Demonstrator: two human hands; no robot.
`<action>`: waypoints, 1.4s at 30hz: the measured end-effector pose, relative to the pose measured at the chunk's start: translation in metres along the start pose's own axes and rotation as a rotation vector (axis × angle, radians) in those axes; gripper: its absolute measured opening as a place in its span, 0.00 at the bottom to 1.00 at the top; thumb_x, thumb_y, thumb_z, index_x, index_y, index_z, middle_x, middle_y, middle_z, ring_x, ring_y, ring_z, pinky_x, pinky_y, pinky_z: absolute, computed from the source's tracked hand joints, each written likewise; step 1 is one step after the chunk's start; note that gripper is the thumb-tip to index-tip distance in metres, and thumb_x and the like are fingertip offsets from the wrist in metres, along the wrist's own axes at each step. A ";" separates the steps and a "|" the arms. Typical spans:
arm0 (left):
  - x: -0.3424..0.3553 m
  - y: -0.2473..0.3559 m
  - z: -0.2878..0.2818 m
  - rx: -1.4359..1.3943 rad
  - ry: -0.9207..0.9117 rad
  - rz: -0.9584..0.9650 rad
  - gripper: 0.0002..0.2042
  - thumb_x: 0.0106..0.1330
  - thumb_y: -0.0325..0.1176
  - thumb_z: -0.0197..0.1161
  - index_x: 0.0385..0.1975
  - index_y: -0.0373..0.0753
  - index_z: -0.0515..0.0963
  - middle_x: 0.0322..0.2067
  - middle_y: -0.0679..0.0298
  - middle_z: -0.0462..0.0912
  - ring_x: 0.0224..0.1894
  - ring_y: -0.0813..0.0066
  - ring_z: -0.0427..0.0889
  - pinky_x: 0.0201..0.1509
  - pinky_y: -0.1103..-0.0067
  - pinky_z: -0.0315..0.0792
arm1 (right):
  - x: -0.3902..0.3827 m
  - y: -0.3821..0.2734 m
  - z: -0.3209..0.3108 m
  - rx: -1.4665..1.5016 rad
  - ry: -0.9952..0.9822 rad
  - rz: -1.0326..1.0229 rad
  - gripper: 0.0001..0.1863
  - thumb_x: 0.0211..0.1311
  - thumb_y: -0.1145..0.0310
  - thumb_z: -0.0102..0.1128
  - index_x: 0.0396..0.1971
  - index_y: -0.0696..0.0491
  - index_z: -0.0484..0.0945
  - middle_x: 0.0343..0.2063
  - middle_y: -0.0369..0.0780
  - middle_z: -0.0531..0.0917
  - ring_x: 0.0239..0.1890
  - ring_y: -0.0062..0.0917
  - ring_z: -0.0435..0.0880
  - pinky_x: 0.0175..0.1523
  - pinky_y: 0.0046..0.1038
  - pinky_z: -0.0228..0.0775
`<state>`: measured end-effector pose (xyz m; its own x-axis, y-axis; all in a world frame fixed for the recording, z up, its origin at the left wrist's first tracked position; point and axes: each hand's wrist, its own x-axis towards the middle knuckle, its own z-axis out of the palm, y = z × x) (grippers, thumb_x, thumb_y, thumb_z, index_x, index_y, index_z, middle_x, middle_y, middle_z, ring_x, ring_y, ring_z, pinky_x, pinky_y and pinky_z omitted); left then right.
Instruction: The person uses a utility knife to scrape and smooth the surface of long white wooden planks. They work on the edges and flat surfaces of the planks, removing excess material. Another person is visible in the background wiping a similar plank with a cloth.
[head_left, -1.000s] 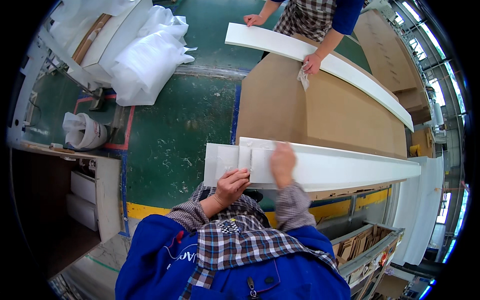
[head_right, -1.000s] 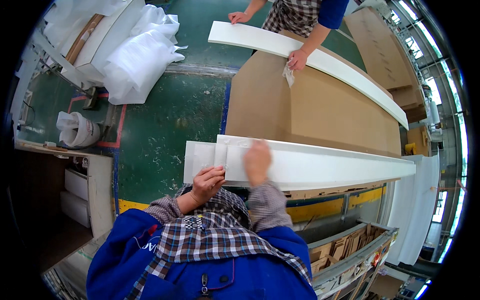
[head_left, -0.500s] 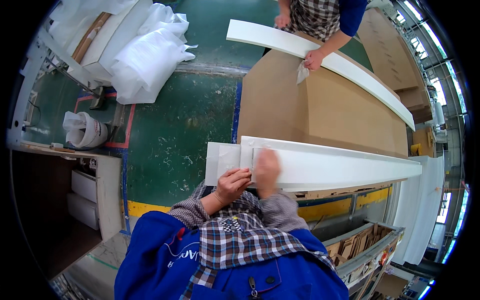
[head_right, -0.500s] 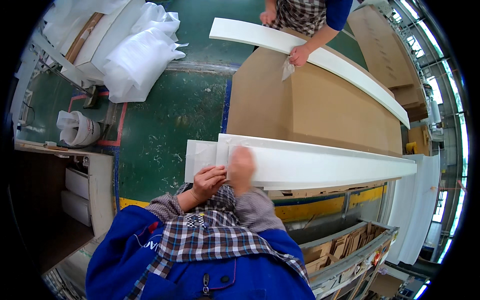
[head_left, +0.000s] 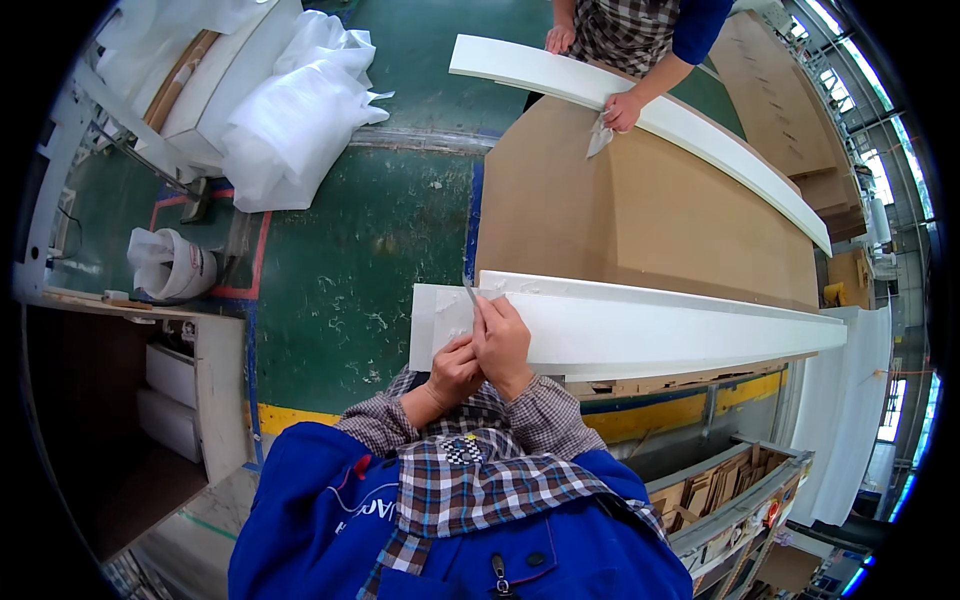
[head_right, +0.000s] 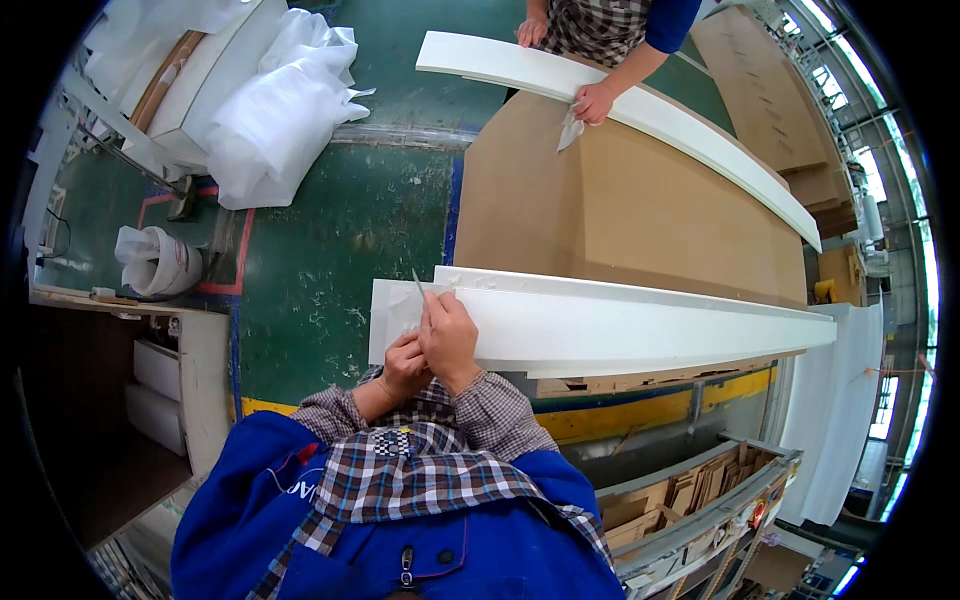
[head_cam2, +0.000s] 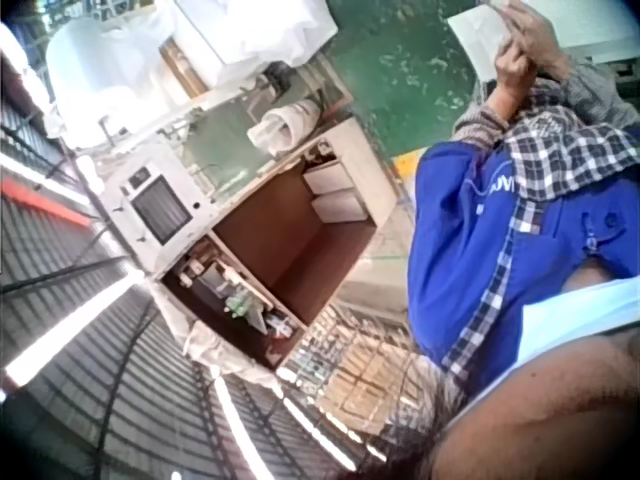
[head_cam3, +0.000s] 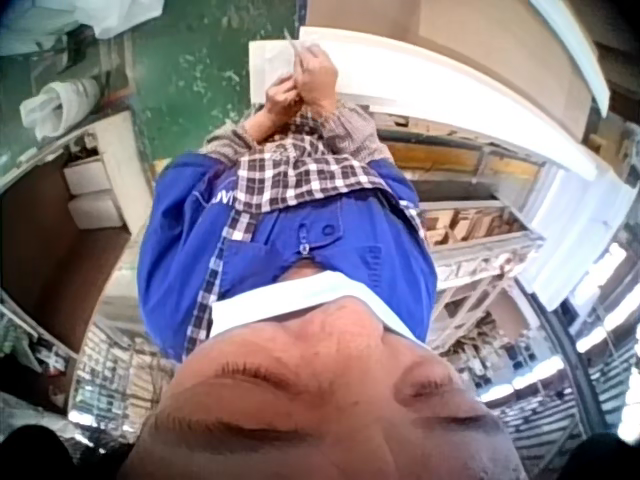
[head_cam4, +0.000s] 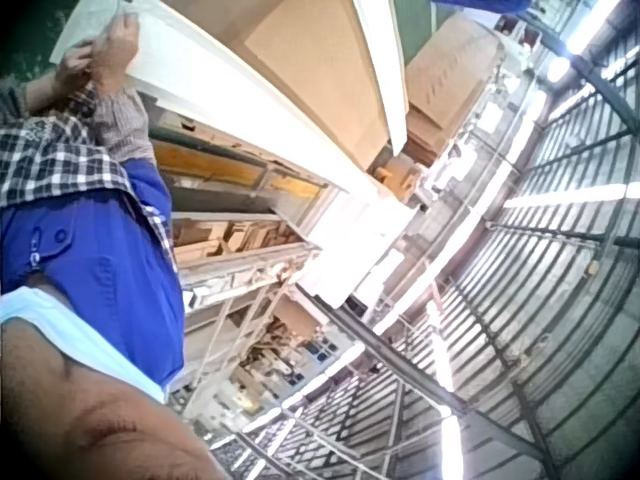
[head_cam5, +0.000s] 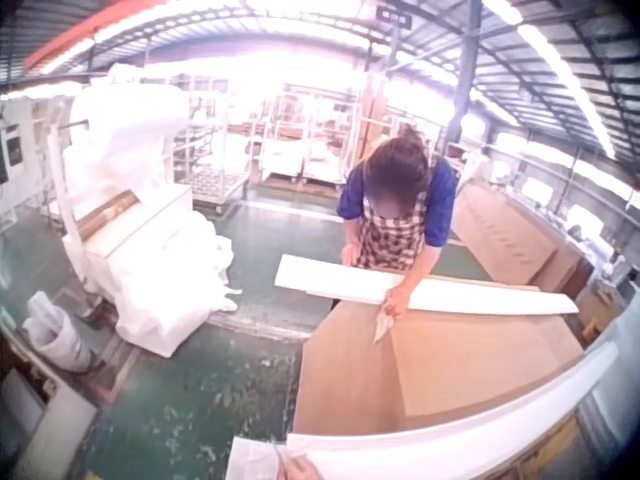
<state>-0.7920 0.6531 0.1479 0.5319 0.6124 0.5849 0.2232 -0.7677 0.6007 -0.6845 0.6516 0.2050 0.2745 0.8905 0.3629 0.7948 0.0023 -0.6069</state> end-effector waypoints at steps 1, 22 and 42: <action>0.000 0.000 -0.001 -0.004 -0.004 -0.004 0.04 0.51 0.27 0.65 0.26 0.37 0.80 0.34 0.62 0.82 0.39 0.69 0.81 0.47 0.75 0.74 | 0.000 0.006 -0.005 -0.058 0.000 -0.002 0.06 0.55 0.75 0.52 0.32 0.58 0.75 0.23 0.43 0.73 0.26 0.36 0.74 0.29 0.35 0.67; 0.007 0.009 -0.004 -0.021 -0.057 -0.105 0.05 0.45 0.23 0.67 0.22 0.37 0.79 0.32 0.62 0.83 0.41 0.67 0.81 0.50 0.72 0.71 | 0.007 0.042 -0.032 0.010 0.018 0.088 0.05 0.53 0.72 0.54 0.30 0.54 0.77 0.23 0.42 0.73 0.27 0.36 0.75 0.32 0.34 0.69; 0.134 0.014 0.066 0.373 -0.189 -0.345 0.17 0.63 0.39 0.54 0.48 0.36 0.71 0.48 0.52 0.74 0.51 0.58 0.72 0.52 0.68 0.64 | -0.011 0.343 -0.341 -0.973 0.060 0.520 0.04 0.52 0.72 0.52 0.23 0.53 0.77 0.30 0.40 0.74 0.35 0.37 0.75 0.34 0.37 0.71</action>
<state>-0.6640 0.7122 0.1992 0.5060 0.8227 0.2591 0.6678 -0.5638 0.4860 -0.2307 0.4876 0.2340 0.7037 0.6554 0.2743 0.6540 -0.7484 0.1103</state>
